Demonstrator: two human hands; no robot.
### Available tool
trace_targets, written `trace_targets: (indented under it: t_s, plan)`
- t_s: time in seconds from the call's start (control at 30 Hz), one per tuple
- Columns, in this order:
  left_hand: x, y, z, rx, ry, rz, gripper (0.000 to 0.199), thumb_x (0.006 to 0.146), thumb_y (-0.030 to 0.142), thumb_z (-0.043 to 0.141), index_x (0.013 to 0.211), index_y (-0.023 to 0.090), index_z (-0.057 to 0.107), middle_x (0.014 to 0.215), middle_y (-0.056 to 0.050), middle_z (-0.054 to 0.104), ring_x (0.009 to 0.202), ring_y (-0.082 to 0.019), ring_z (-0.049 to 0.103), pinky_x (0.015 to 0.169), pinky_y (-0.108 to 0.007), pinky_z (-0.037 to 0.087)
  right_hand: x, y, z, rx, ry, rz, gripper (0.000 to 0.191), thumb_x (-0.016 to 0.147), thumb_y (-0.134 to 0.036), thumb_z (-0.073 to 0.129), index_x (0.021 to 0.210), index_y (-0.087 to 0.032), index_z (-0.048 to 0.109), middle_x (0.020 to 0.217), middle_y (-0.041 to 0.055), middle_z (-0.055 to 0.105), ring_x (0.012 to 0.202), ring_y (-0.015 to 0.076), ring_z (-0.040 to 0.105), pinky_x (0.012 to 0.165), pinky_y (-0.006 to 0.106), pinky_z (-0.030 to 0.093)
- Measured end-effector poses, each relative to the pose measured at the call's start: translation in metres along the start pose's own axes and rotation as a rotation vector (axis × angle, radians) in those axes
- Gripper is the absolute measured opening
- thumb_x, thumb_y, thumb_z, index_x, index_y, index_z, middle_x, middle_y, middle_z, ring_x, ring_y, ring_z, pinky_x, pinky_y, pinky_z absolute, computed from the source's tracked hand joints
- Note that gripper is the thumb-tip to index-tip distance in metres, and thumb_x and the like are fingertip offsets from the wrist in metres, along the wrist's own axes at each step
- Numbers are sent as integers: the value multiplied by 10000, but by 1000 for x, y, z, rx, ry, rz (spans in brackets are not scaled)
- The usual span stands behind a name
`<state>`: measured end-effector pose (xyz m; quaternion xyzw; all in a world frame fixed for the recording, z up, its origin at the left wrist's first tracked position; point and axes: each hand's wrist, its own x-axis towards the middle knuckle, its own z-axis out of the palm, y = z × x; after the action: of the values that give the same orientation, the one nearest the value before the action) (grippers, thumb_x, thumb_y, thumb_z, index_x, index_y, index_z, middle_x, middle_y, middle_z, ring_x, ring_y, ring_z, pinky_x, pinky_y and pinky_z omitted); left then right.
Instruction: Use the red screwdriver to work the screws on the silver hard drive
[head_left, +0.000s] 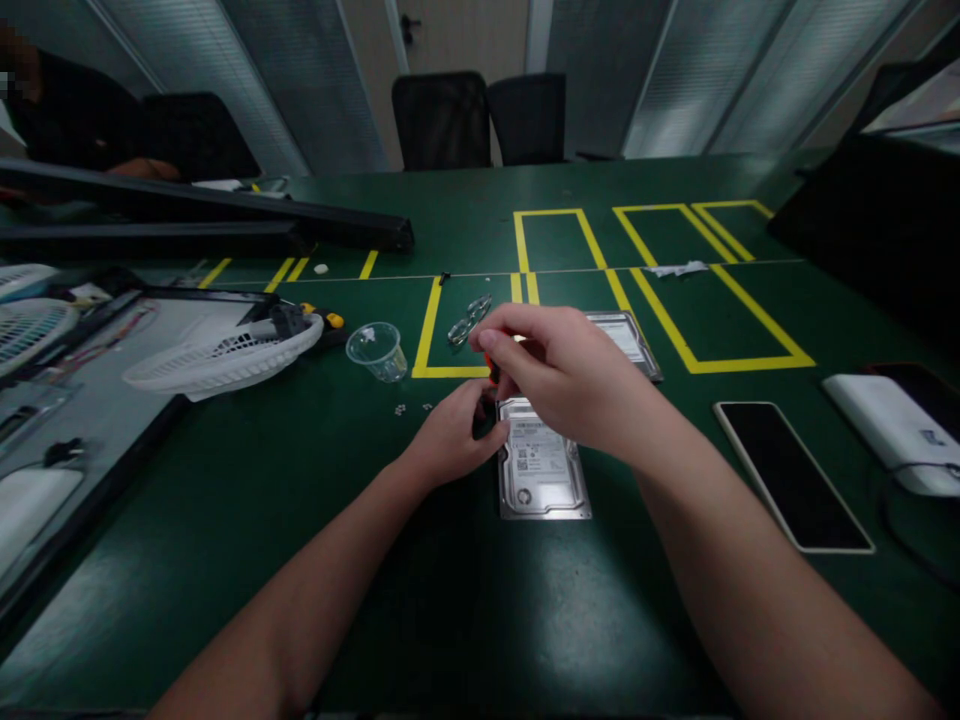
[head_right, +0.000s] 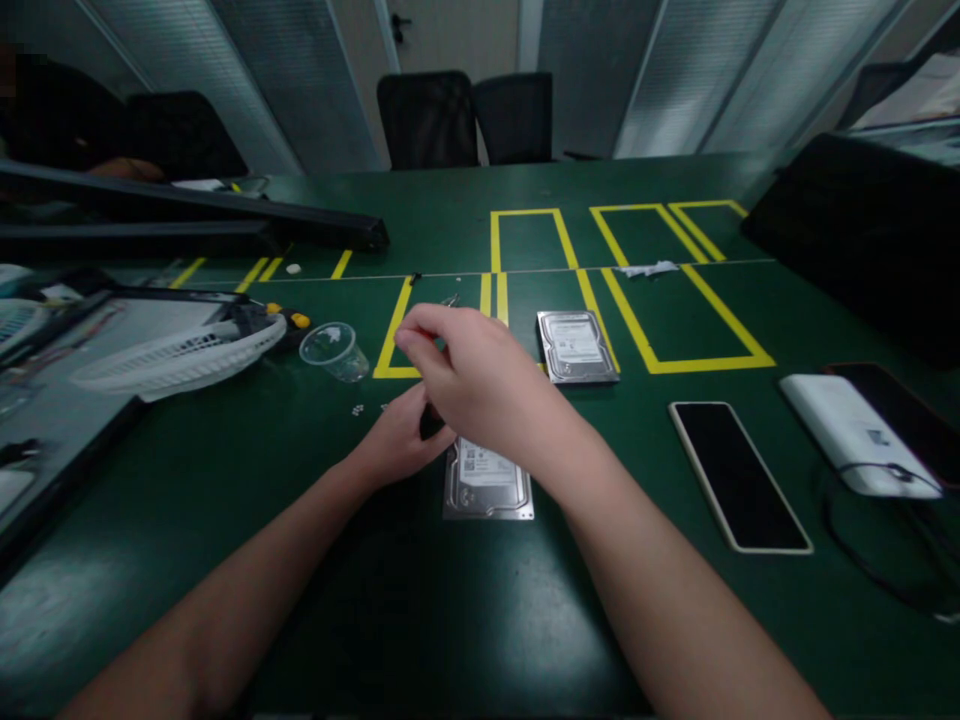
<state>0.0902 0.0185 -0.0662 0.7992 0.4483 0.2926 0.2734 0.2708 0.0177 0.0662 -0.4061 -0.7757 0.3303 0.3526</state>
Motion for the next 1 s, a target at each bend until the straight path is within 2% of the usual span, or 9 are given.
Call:
trace_targets:
  t_s: [0.13, 0.33, 0.47, 0.63, 0.8, 0.87, 1.0]
  plan:
    - [1, 1, 0, 9, 7, -6, 228, 900, 266, 689, 1086, 190, 582, 1011, -53, 662, 848, -197, 605, 766, -352, 507, 1, 0, 0, -22, 22, 18, 257, 1068, -269, 467, 1041, -165, 701, 989, 69, 718, 913, 185, 642, 745, 311, 421]
    - [0, 3, -2, 11, -9, -27, 222, 913, 281, 678, 1097, 191, 591, 1030, -65, 683, 862, -208, 635, 777, -361, 525, -1, -1, -1, -93, 65, 13, 159, 1003, -316, 610, 906, -196, 647, 901, 34, 695, 833, 173, 593, 726, 319, 397]
    - [0, 2, -2, 4, -15, -17, 259, 918, 296, 681, 1136, 186, 595, 1105, -95, 700, 951, -240, 670, 826, -386, 545, -2, -2, -1, -78, 50, -15, 102, 992, -241, 585, 912, -199, 633, 881, 21, 673, 818, 165, 581, 719, 316, 390]
    - [0, 0, 0, 8, -2, 0, 250, 916, 285, 675, 1128, 186, 588, 1030, -69, 684, 873, -214, 641, 783, -360, 529, -1, -2, -1, -30, 0, -30, 219, 1040, -294, 549, 908, -183, 684, 914, 36, 702, 877, 175, 629, 750, 311, 414]
    - [-1, 1, 0, 35, 3, -20, 250, 905, 287, 691, 1107, 187, 583, 1010, -56, 662, 858, -206, 616, 769, -354, 509, 0, 1, 0, -29, 20, 11, 255, 1075, -284, 473, 1061, -174, 703, 1034, 77, 732, 965, 200, 648, 761, 314, 432]
    - [-1, 2, 0, 26, -2, -24, 250, 909, 282, 688, 1116, 187, 586, 1019, -58, 663, 871, -206, 621, 769, -350, 510, 0, 1, 0, -42, 40, 24, 222, 1061, -289, 504, 1033, -179, 695, 1018, 74, 729, 935, 199, 645, 741, 315, 428]
    - [0, 4, -2, 4, -16, -36, 248, 916, 277, 675, 1131, 185, 591, 1035, -67, 676, 884, -212, 635, 781, -356, 520, -2, 1, 0, -74, 72, 33, 168, 1015, -346, 598, 936, -202, 634, 862, 28, 676, 762, 166, 586, 672, 315, 387]
